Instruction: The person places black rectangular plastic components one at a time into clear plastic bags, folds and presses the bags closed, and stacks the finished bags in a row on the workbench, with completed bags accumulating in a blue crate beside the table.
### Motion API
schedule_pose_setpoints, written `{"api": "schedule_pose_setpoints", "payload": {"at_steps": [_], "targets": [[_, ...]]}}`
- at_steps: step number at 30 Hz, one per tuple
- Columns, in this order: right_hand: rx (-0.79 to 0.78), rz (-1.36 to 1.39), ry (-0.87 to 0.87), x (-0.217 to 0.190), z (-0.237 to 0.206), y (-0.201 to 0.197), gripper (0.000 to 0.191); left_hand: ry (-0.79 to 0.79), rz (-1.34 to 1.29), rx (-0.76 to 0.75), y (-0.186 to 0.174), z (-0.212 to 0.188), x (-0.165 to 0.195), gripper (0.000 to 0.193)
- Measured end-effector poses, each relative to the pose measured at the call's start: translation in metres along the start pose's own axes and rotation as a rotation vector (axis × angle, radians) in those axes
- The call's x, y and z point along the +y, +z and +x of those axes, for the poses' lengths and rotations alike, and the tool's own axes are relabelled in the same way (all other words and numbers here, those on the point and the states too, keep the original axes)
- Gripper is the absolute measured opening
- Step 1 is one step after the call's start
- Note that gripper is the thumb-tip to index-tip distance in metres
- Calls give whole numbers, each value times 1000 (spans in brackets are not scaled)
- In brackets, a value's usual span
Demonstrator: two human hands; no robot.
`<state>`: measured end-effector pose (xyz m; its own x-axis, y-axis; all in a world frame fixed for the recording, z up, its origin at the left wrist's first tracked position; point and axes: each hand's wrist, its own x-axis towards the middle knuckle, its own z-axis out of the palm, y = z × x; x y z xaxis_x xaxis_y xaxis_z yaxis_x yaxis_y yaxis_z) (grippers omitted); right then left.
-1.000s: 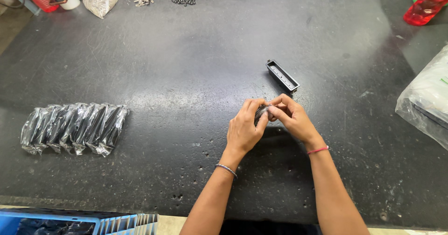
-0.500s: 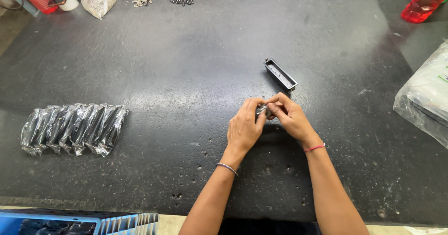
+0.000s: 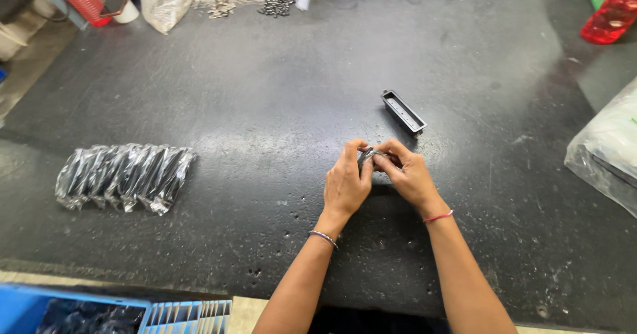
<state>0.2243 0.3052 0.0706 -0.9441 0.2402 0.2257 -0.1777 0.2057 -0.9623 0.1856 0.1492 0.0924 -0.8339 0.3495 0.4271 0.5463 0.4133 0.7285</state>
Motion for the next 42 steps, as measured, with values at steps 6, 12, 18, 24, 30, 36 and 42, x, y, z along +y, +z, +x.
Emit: {"api": "schedule_pose_setpoints", "payload": {"at_steps": [6, 12, 18, 24, 30, 36, 42], "targets": [[96, -169, -104, 10, 1, 8, 13, 84, -67, -19, -11, -11, -12, 54], [-83, -148, -66, 8, -3, 12, 37, 80, 283, 5, -21, -32, -32, 63], [-75, -209, -31, 9, -4, 7, 37, -26, 812, 293, -109, -23, -117, 51], [-54, -261, -20, 11, -5, 9, 34, -207, 1021, 283, -213, -35, -164, 53], [-52, -230, -30, 8, -6, 12, 31, -63, 1290, 471, -239, -34, -161, 44], [60, -183, -36, 15, -3, 2, 25, -212, 1251, 302, -240, -27, -157, 44], [461, -223, -162, 22, 0, -26, 16, -86, 884, 437, -170, 0, -134, 67]]}}
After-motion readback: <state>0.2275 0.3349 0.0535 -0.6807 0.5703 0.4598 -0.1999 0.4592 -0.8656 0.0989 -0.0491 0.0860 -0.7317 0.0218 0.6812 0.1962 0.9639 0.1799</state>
